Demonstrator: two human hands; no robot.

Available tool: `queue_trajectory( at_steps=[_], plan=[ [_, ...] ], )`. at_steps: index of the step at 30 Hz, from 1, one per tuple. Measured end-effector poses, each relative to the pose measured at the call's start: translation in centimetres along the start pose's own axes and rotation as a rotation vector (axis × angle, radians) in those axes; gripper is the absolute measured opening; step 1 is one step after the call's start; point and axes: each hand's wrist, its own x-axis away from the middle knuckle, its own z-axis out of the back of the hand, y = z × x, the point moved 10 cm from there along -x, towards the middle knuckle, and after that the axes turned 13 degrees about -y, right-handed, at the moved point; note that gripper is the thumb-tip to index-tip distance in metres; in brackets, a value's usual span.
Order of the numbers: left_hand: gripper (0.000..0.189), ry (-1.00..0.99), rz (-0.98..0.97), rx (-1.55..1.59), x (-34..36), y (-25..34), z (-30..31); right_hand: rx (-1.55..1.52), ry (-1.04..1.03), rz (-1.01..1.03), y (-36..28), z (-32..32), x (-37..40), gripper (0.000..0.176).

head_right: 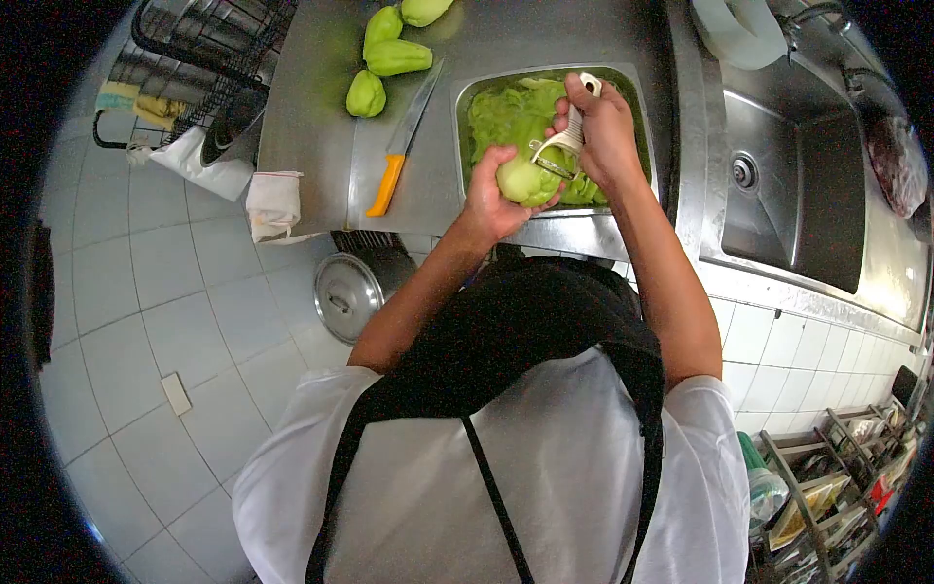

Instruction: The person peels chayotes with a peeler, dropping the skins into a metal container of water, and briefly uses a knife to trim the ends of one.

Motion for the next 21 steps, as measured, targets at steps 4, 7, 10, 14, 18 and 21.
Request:
queue_trajectory(
  at_steps=[4, 7, 10, 14, 18, 21],
  plan=[
    [0.056, -0.042, -0.014, -0.074, -0.1, 0.6, 1.5, -0.047, 0.054, -0.052, 1.5, 0.8, -0.6, 0.018],
    [0.057, -0.030, -0.041, -0.068, -0.2, 1.4, 2.3, -0.119, 0.086, -0.092, 3.1, 1.3, -2.0, 0.018],
    [0.057, 0.011, -0.050, -0.085, -0.3, 2.1, 2.9, -0.112, 0.104, -0.110, 4.6, 2.3, -3.4, 0.018],
    [0.056, 0.063, -0.073, -0.095, -0.8, 2.7, 4.7, -0.069, 0.118, -0.020, 4.9, 2.8, -4.6, 0.019],
    [0.055, 0.134, -0.071, -0.059, -0.5, 2.7, 5.3, 0.028, 0.066, 0.078, 3.4, 1.4, -4.5, 0.019],
    [0.047, 0.087, -0.068, -0.015, -0.6, 2.5, 4.9, 0.055, 0.085, 0.092, 3.1, 1.5, -4.5, 0.020]
  ],
)
